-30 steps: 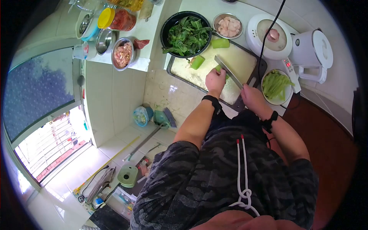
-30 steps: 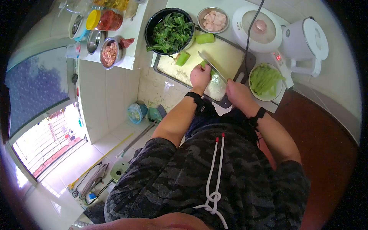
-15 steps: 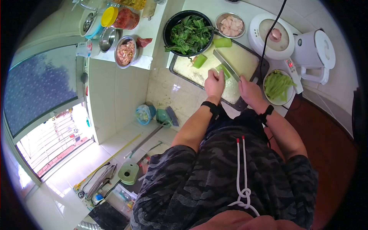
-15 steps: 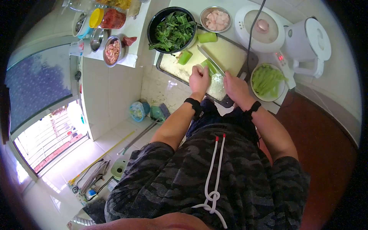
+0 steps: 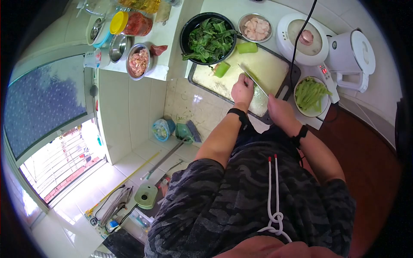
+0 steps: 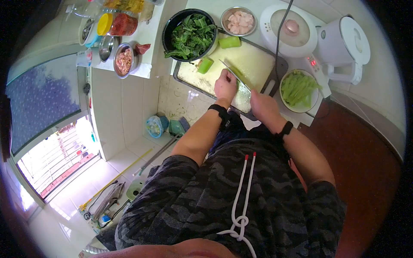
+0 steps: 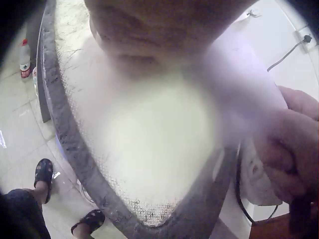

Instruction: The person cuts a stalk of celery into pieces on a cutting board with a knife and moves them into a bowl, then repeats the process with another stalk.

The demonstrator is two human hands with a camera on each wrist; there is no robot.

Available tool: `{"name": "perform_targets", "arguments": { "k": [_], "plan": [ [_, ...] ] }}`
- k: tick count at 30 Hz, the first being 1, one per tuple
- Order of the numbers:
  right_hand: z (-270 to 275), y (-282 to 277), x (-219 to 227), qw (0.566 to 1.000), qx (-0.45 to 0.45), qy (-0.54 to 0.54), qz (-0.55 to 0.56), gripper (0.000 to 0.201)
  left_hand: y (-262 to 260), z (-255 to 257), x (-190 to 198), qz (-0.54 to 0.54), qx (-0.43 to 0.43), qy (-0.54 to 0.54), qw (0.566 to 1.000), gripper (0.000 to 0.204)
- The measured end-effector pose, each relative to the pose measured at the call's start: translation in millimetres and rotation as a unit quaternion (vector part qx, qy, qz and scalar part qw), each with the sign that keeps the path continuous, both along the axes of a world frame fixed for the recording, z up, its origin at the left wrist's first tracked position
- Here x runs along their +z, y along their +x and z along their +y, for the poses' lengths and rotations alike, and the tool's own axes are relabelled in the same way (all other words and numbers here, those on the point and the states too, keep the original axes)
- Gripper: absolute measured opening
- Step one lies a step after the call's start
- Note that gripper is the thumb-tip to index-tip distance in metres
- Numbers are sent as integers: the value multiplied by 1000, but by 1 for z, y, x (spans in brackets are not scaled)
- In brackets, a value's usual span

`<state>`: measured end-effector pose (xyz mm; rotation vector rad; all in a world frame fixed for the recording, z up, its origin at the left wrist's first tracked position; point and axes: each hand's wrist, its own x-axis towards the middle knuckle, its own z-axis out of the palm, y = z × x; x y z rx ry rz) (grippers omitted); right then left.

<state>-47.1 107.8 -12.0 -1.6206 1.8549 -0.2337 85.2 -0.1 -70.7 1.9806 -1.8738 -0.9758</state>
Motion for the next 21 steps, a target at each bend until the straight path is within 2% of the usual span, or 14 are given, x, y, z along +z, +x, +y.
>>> {"name": "perform_targets", "arguments": {
  "k": [6, 10, 12, 16, 21],
  "plan": [
    [-10, 4, -16, 998, -40, -45, -36, 19, 0, 0, -1, -1, -8, -14, 1000, 19],
    [-1, 1, -2, 999, -33, 7, -26, 18, 3, 0, -3, 11, -20, -8, 1000, 20],
    [-6, 2, -6, 1000, -6, 2, -9, 18, 2, 0, -3, -1, -16, -9, 1000, 19],
    [-15, 5, -22, 999, -21, -42, -23, 18, 3, -1, -5, 1, -13, -12, 1000, 19],
    [-4, -3, -2, 999, -21, 3, -25, 17, 5, -1, -6, 0, -24, -2, 1000, 19]
  ]
}}
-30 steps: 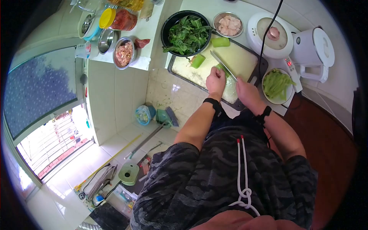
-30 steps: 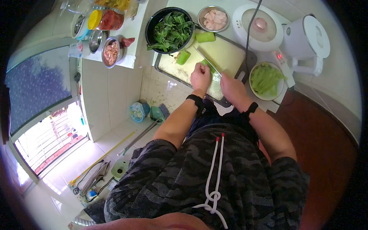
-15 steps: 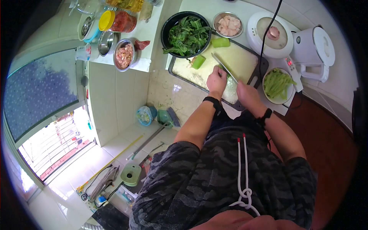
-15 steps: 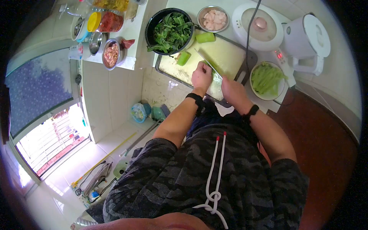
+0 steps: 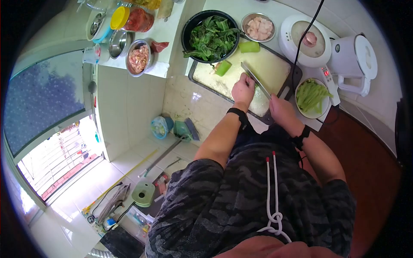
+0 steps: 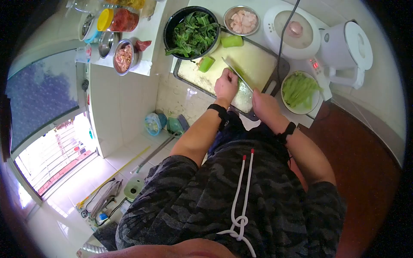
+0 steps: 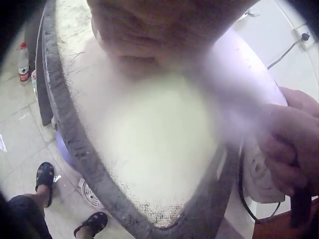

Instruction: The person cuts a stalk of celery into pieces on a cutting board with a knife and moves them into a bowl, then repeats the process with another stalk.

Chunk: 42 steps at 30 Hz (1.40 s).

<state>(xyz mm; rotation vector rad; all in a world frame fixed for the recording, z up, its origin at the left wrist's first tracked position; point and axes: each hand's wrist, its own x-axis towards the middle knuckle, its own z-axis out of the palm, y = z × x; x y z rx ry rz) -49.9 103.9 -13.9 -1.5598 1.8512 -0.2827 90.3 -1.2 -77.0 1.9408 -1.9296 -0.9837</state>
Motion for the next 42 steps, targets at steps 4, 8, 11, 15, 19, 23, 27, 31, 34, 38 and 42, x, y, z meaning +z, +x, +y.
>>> {"name": "perform_targets", "arguments": {
  "k": [4, 8, 11, 15, 19, 23, 27, 31, 34, 38, 42],
  "plan": [
    [-5, 3, -16, 999, 10, -38, -14, 17, 0, 1, -2, -7, 3, -5, 1000, 19],
    [-9, 1, -12, 1000, -2, -24, -14, 16, -2, -1, 0, -8, 1, -2, 1000, 20],
    [0, -5, 0, 1000, 7, 2, -19, 16, 0, 0, -2, -8, -4, 2, 1000, 20],
    [-7, 0, -10, 1000, 3, -2, -28, 17, -1, 0, 3, 1, 2, 1, 1000, 20],
    [-11, 2, -9, 999, -8, -34, -33, 17, -1, 0, 4, 1, -18, -12, 1000, 18],
    [1, -6, 5, 999, -4, 8, -32, 16, 0, 0, 2, -8, -11, 2, 1000, 18],
    [-6, 0, -18, 999, 1, -32, -32, 17, 0, 0, -4, -10, -6, -6, 1000, 19],
    [-8, -3, -12, 999, -14, -32, -34, 17, -3, -2, 2, -16, -6, -5, 1000, 20],
    [1, -7, -3, 999, -14, 5, -46, 20, 1, 0, 3, -10, -13, 3, 1000, 20],
    [-11, -2, -15, 999, -7, -5, -50, 19, -2, -1, 4, -3, -12, -1, 1000, 21],
    [-11, 0, -17, 999, -2, -25, -30, 19, -1, 0, 3, -13, -13, -7, 1000, 21]
  ]
}}
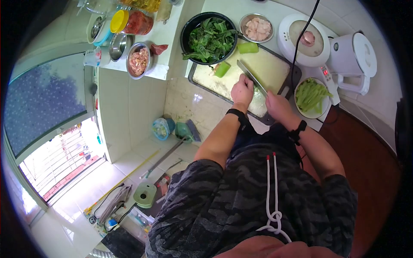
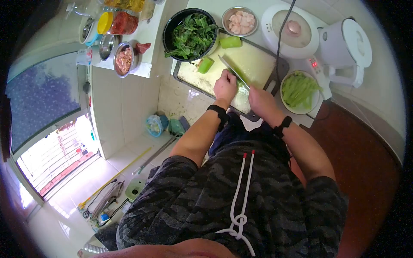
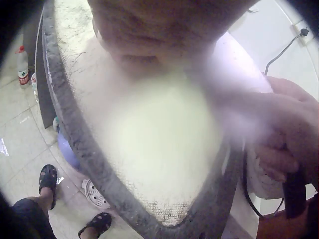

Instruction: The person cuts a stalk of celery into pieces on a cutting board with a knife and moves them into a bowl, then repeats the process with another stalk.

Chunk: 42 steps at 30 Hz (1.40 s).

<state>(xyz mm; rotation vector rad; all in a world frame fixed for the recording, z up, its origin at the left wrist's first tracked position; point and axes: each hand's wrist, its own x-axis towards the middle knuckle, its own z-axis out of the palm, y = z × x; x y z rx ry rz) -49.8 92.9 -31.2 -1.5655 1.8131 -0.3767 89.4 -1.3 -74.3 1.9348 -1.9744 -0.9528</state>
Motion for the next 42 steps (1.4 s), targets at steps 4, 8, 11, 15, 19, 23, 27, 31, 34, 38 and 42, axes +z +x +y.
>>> {"name": "perform_targets", "arguments": {
  "k": [4, 8, 11, 15, 19, 23, 27, 31, 34, 38, 42],
  "plan": [
    [12, -7, 17, 1000, 0, 14, -11, 18, 2, 0, 0, 5, -4, 13, 1000, 22],
    [0, -1, -3, 1000, 2, -7, -20, 18, 2, 1, -1, -4, -16, 6, 1000, 18],
    [-4, 9, -5, 999, -17, -32, -14, 18, 4, 3, -1, -2, -4, -1, 1000, 21],
    [3, 5, -3, 998, -60, -7, 24, 18, -5, 10, 9, 70, 119, -12, 990, 27],
    [8, 4, 1, 995, -90, -19, 27, 19, -9, 11, 5, 83, 144, -18, 986, 29],
    [13, 3, 10, 998, -50, 0, 25, 25, -13, 8, 4, 33, 125, -5, 992, 31],
    [19, 1, 20, 999, -33, -4, 25, 19, -12, 9, -5, 37, 127, -21, 991, 30],
    [12, 7, 21, 998, -27, 55, 28, 18, -11, 10, -4, 41, 128, -16, 991, 30],
    [5, 15, 3, 999, -34, 33, 26, 18, -12, 9, 0, 51, 130, -13, 990, 29],
    [12, 12, 11, 998, -55, 24, 17, 17, -9, 8, -1, 50, 118, -12, 992, 30],
    [16, 9, 18, 999, -45, 23, 5, 17, -8, 9, -5, 49, 118, -12, 992, 31]
  ]
}}
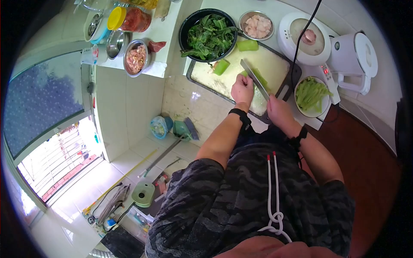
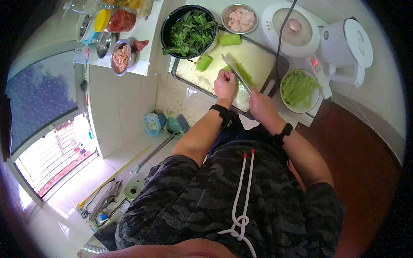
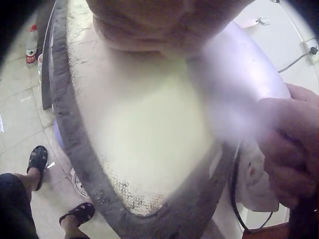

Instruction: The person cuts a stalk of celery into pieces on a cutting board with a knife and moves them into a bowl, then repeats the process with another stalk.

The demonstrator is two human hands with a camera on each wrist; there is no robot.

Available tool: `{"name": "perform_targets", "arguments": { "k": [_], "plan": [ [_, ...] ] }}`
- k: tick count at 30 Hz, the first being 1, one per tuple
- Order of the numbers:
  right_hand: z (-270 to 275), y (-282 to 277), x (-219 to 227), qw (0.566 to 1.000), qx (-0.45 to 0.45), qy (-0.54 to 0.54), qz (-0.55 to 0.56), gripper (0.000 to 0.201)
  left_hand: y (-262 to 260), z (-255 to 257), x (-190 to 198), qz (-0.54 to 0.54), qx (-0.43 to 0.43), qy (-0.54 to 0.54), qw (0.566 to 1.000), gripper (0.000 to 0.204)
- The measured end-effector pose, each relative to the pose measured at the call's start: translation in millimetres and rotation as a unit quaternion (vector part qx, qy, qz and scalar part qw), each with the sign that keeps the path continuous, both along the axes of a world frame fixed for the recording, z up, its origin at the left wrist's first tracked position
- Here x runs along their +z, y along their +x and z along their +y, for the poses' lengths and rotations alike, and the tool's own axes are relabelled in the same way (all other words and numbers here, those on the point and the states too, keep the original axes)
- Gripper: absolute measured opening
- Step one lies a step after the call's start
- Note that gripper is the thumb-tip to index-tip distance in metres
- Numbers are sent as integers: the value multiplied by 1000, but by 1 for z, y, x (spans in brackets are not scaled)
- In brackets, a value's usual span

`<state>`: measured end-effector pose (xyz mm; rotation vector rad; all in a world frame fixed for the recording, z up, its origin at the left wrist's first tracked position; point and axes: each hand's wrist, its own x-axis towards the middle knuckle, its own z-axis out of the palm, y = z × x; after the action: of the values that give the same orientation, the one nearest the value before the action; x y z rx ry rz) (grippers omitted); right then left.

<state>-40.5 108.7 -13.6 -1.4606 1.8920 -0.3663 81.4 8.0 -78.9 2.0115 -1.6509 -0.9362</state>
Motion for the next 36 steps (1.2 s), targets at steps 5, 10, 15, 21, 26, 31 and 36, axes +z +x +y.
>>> {"name": "perform_targets", "arguments": {
  "k": [5, 10, 15, 21, 26, 31, 36],
  "plan": [
    [-16, 8, -23, 1000, 6, 4, 1, 19, 2, 1, -1, 6, -3, -8, 1000, 28],
    [-11, 8, -11, 1000, 1, 12, 1, 22, 13, 2, 5, -4, -14, -12, 1000, 28],
    [10, 0, -19, 996, -68, -17, -53, 31, 17, 1, 9, 38, -40, -15, 998, 31],
    [12, 2, -4, 998, -32, 2, -53, 31, 9, -4, 8, -25, -61, -11, 998, 24],
    [18, 5, -6, 997, -32, 5, -73, 27, 11, -6, 2, -39, -82, -7, 996, 21],
    [5, 15, -23, 997, -38, -28, -66, 25, 11, -8, 6, -39, -92, -5, 995, 19],
    [20, 8, -11, 993, -42, 0, -108, 27, 12, -6, 2, -28, -97, -5, 995, 20]
  ]
}}
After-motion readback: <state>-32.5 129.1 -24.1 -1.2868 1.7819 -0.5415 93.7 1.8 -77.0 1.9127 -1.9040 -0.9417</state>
